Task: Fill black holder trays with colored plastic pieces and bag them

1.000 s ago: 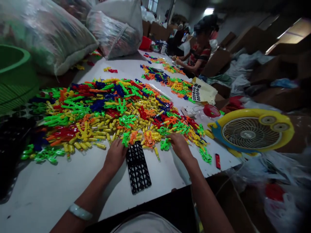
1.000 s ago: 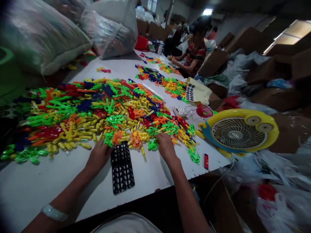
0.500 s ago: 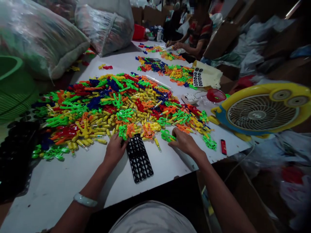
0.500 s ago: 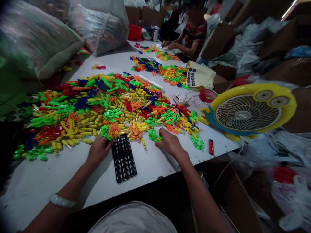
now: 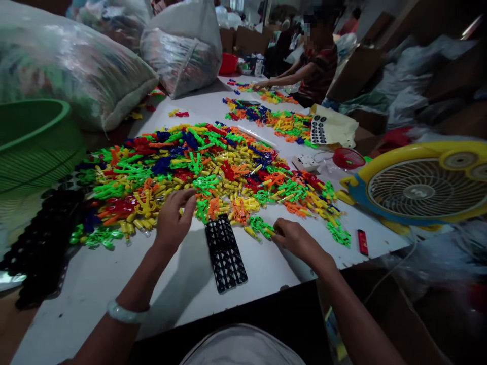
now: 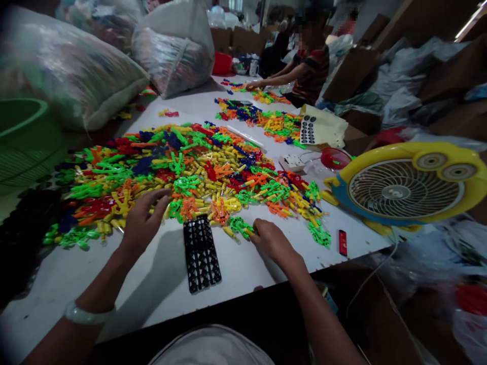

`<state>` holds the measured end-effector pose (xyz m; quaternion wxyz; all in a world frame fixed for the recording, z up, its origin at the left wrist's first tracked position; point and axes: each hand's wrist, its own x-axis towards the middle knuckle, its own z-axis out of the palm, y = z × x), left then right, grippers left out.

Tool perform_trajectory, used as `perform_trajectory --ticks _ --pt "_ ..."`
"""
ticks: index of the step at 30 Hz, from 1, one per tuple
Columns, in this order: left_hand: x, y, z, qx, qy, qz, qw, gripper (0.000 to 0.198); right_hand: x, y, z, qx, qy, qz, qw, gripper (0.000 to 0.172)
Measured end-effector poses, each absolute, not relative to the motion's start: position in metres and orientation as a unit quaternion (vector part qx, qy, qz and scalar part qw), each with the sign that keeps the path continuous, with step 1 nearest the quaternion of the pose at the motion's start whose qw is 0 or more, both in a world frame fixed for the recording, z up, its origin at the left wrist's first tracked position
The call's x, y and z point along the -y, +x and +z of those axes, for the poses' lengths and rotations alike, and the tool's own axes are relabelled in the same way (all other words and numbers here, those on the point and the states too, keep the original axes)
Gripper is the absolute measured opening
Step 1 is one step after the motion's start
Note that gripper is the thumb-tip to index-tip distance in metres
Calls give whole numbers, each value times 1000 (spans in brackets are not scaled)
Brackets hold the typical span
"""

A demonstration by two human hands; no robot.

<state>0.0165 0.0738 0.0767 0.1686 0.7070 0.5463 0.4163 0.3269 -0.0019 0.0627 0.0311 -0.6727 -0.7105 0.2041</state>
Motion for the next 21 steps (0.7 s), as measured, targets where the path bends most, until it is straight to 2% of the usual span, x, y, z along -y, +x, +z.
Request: perform_trajectory --ticks 5,7,8,11,13,16,19,21 --pt "-95 46 95 -460 771 281 338 47 -3 325 68 717 -678 159 0 7" --pt "-96 51 91 -462 762 263 370 51 -3 326 68 691 -700 171 60 2" --pt "-95 52 89 -466 757 266 373 52 -4 323 67 673 -706 191 109 6" --pt "-93 51 83 -468 748 291 369 51 -10 298 57 614 -672 304 281 30" --pt "-92 50 81 -467 742 300 377 50 -20 269 45 586 -637 363 346 29" --pt "-92 49 81 -468 734 305 385 49 -41 229 28 581 -598 387 393 18" --pt "-92 50 82 -464 734 309 387 49 -60 210 19 576 -575 386 435 29" --pt "-90 52 82 -461 734 310 392 49 -66 206 19 592 -588 367 411 30"
